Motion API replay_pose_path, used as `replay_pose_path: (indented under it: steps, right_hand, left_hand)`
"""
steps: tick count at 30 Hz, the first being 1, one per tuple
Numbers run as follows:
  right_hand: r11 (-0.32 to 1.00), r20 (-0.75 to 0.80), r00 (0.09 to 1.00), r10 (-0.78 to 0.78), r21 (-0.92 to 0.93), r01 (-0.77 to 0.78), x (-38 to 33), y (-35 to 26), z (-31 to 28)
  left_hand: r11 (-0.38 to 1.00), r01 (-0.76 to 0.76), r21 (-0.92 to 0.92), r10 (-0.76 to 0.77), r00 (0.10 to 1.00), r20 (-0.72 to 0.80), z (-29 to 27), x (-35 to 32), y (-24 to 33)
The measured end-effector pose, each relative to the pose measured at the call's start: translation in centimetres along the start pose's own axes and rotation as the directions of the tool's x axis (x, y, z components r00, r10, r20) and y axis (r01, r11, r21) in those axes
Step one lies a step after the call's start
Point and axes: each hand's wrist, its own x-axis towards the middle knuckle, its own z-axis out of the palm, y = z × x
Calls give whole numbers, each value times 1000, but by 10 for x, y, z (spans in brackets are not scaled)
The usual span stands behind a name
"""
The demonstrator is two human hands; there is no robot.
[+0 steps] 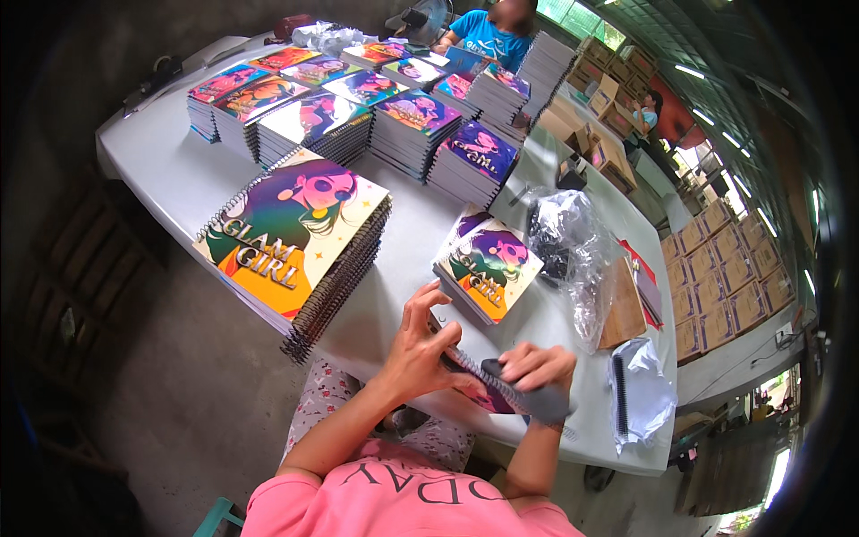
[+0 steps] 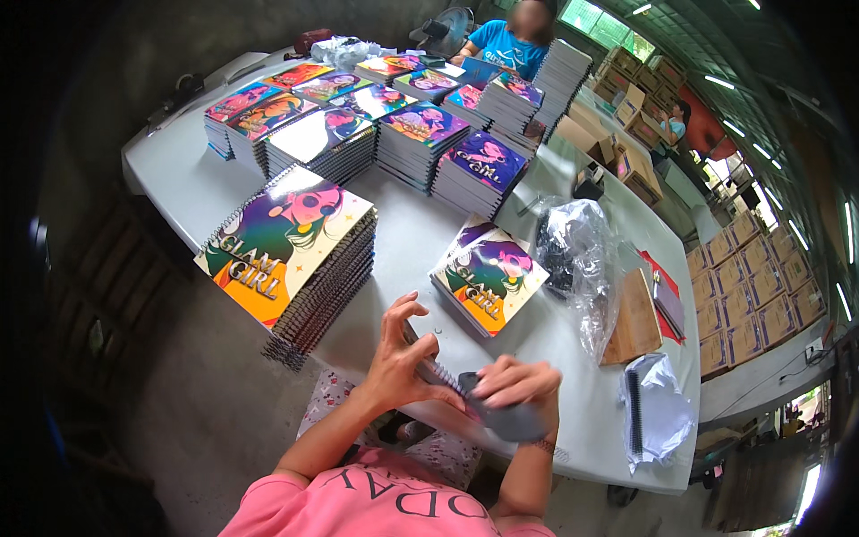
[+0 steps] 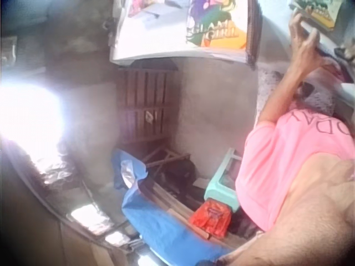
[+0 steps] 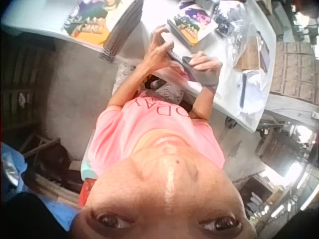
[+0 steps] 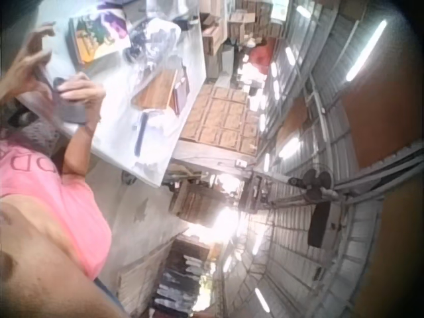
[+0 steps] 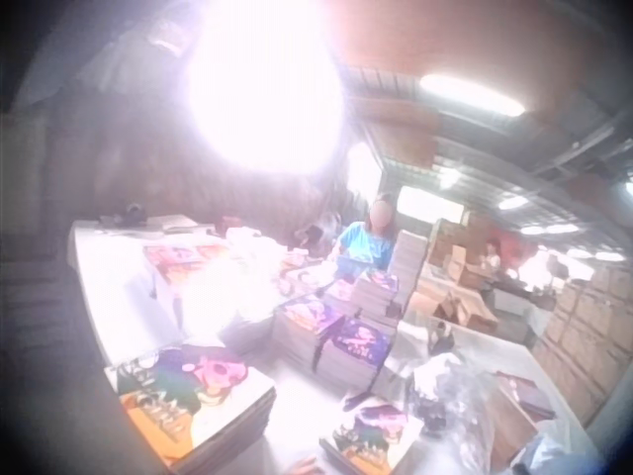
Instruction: The person is assembling spiral notebooks by threading metal spiral wire through holes in stacks of paper and covers, then using a pair of pliers to cut and crimp the ends of the wire before placing the finished items on a stack.
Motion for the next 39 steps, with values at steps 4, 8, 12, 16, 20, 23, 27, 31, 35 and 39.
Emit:
replay_pose_path:
  steps: [4,8,12,16,20,23,27,31,35,39]
  right_hand:
    - [898,-193,941,276,-297,-325,14,1,7]
    - [992,79,994,68,-111,-59,23,-5,16]
    - [958,-195,941,278,-19,-287,9,10,8]
    - [896,33,940,340,-315,-313,30,23,8]
    - [987,77,992,-100,131,90,30,24,4]
    - [915,28,956,294,-297,-272,33,28,15]
    - [986,192,981,2,-164,30,42,5,24]
    - [894,-29,987,158,-420,-155,25,16,3]
    - [619,-518,846,124,-626,-474,-46,12,-42]
    - [-38,-735,609,299,-647,-762,-148,11,-93]
  left_hand:
    - [986,138,-95,-133,990,55,-1,-3,-2]
    - [973,177,-151,-174,984,28,4,-7,-13]
    - [966,140,-219,-150,988,-28,9,-7,-19]
    - [929,103,-355,-130,990,-55,13,-6,-29]
    - [865,213,-455,-244,970,-10,18,-9,-28]
    - [845,343,-411,-337,937,88,8,-6,-17]
    - [792,362,-491,-365,926,95,15,-16,-27]
    - [811,328,-485,-304,944,130,9,-16,-26]
    - [575,600,-557,-518,793,321,1,-24,-23]
    - [384,590,-710,-571,756,320,-8,0,6]
